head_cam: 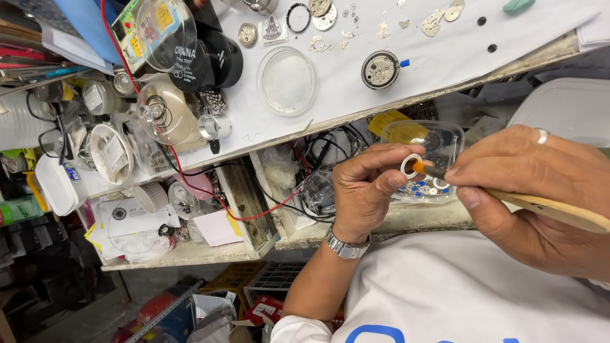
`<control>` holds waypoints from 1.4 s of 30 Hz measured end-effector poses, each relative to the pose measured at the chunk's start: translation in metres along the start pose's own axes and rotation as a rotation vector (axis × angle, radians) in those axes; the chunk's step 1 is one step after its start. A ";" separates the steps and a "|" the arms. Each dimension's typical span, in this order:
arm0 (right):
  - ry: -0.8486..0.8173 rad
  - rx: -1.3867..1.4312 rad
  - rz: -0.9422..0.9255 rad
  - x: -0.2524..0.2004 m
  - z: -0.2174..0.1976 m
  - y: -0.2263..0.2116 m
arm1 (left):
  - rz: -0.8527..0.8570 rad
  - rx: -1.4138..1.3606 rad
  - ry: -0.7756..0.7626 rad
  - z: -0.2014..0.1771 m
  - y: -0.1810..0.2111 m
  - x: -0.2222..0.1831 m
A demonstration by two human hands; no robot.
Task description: Repairing and cleaning delicate watch components using precision tools like tweezers, brushes, and a hand blower.
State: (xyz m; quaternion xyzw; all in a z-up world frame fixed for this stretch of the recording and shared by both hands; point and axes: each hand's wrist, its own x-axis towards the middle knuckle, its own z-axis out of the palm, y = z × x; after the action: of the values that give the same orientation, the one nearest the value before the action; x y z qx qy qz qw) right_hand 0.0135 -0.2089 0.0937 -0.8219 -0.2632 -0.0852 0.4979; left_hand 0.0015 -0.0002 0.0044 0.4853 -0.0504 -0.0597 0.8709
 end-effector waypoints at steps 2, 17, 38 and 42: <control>-0.034 0.051 0.061 -0.003 0.001 0.000 | -0.015 -0.030 -0.027 0.001 0.000 0.001; -0.074 0.108 0.105 -0.002 0.000 0.002 | 0.008 -0.051 -0.018 -0.001 -0.002 0.000; -0.027 0.156 0.103 0.001 0.000 -0.004 | -0.010 -0.095 -0.027 -0.003 -0.006 -0.001; -0.011 0.155 0.071 0.001 0.000 -0.002 | 0.027 0.000 0.005 0.000 -0.004 0.001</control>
State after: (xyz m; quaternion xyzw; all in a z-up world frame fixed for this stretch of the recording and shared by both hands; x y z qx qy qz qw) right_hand 0.0130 -0.2077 0.0958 -0.7902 -0.2424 -0.0420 0.5614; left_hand 0.0025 -0.0028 0.0008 0.4845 -0.0548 -0.0467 0.8718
